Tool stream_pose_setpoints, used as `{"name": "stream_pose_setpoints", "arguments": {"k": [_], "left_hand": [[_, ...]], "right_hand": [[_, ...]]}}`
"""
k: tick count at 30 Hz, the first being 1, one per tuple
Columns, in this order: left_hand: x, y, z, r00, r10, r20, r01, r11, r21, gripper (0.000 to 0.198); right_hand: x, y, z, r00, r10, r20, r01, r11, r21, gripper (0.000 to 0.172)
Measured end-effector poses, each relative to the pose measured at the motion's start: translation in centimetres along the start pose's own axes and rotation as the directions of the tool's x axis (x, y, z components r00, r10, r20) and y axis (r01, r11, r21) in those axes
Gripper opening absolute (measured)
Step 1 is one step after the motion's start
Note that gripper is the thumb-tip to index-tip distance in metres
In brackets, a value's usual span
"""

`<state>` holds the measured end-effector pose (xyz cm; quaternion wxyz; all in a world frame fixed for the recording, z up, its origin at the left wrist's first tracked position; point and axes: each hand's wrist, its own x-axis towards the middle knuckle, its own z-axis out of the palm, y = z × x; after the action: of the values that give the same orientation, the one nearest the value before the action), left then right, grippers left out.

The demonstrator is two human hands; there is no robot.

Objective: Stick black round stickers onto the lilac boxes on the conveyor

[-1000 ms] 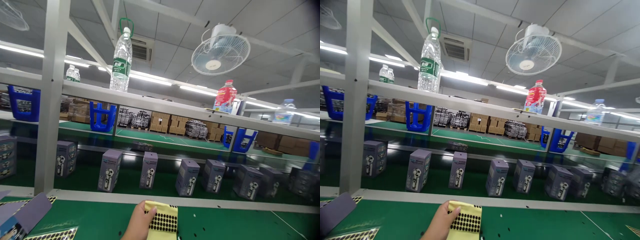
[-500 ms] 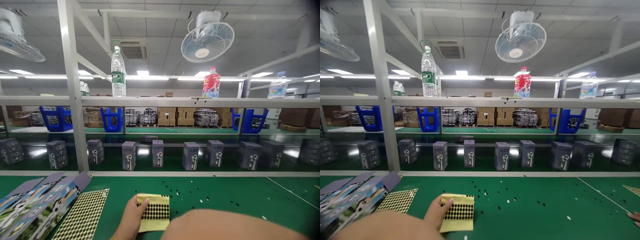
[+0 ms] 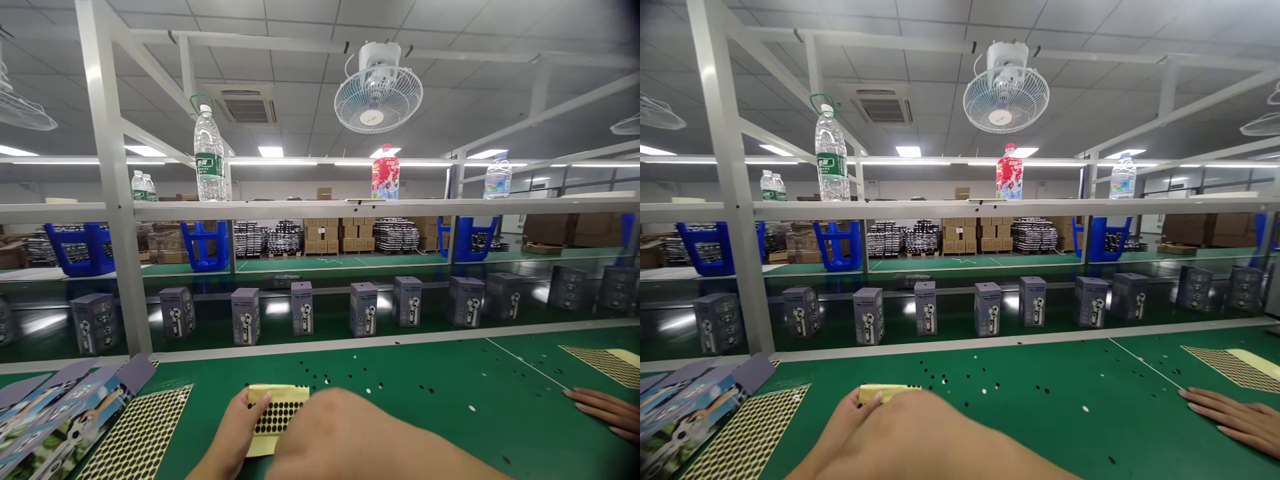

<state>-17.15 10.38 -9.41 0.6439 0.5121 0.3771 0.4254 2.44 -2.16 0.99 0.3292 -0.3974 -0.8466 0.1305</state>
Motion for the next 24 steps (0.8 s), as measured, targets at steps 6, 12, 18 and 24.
{"name": "stream_pose_setpoints", "arguments": {"k": [6, 12, 18, 24], "left_hand": [[0.0, -0.6, -0.5, 0.998, -0.065, 0.0, 0.065, 0.988, -0.142, 0.051], [0.6, -0.5, -0.5, 0.988, -0.125, -0.086, 0.091, 0.943, -0.32, 0.062], [1.0, -0.6, -0.5, 0.986, -0.07, -0.149, 0.024, 0.957, -0.289, 0.062], [1.4, -1.4, -0.5, 0.986, -0.054, -0.156, 0.017, 0.973, -0.23, 0.069]], "right_hand": [[1.9, 8.6, 2.2, 0.8, 0.482, -0.357, -0.34, 0.855, 0.393, 0.04], [3.9, 14.8, 6.7, 0.748, 0.618, -0.242, -0.342, 0.671, 0.658, 0.064], [5.1, 14.4, 9.3, 0.865, 0.5, -0.051, -0.316, 0.619, 0.719, 0.054], [3.9, 14.7, 9.8, 0.838, 0.533, -0.115, -0.335, 0.669, 0.664, 0.028]]}}
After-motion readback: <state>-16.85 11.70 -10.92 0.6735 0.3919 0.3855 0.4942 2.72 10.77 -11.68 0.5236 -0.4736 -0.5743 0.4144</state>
